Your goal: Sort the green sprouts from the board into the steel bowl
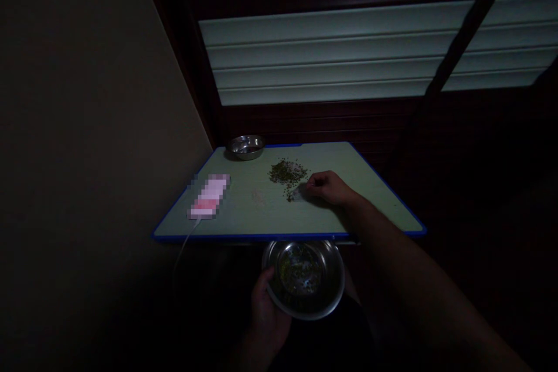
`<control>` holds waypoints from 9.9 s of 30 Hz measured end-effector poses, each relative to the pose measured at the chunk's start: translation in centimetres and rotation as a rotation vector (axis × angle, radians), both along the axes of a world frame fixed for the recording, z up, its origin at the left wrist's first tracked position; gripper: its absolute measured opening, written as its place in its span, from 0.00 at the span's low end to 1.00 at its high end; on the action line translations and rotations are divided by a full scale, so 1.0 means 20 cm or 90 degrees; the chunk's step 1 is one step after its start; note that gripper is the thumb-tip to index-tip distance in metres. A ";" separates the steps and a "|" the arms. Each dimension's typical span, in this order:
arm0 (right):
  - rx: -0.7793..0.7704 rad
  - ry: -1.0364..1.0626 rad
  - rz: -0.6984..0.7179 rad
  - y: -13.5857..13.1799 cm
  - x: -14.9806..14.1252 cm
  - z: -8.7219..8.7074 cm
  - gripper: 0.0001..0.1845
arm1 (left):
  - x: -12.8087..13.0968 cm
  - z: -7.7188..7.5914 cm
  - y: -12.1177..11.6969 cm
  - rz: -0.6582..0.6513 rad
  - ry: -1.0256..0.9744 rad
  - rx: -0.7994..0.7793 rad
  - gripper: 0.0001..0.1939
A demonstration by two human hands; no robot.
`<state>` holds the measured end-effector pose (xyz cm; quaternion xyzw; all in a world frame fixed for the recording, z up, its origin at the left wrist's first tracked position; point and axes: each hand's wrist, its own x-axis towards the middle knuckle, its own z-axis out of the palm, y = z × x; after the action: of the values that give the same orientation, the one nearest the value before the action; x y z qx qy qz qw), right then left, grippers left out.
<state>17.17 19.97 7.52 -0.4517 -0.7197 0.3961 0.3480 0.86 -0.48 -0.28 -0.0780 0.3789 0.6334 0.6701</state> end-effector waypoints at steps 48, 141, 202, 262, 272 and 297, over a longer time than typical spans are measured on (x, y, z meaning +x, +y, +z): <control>0.039 0.043 0.051 0.01 -0.02 -0.02 0.16 | 0.00 0.00 0.00 0.000 -0.011 0.004 0.11; -0.038 0.061 0.066 -0.02 -0.02 0.02 0.15 | -0.02 -0.02 0.00 -0.023 0.000 0.010 0.11; -0.131 -0.048 0.237 -0.26 -0.05 0.07 0.07 | -0.01 0.02 0.02 0.011 0.001 0.013 0.12; -0.040 0.020 0.017 -0.12 0.00 0.02 0.15 | 0.00 0.03 0.03 0.020 -0.013 0.009 0.11; -0.121 -0.002 0.133 -0.16 -0.08 0.03 0.13 | -0.01 0.06 0.03 0.026 -0.013 0.013 0.10; -0.079 0.011 0.002 -0.12 -0.06 0.00 0.08 | 0.00 0.04 0.02 0.033 -0.006 0.017 0.11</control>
<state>15.90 17.56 7.58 -0.4678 -0.6915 0.4445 0.3245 0.81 -0.03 0.59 -0.0817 0.3653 0.6550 0.6564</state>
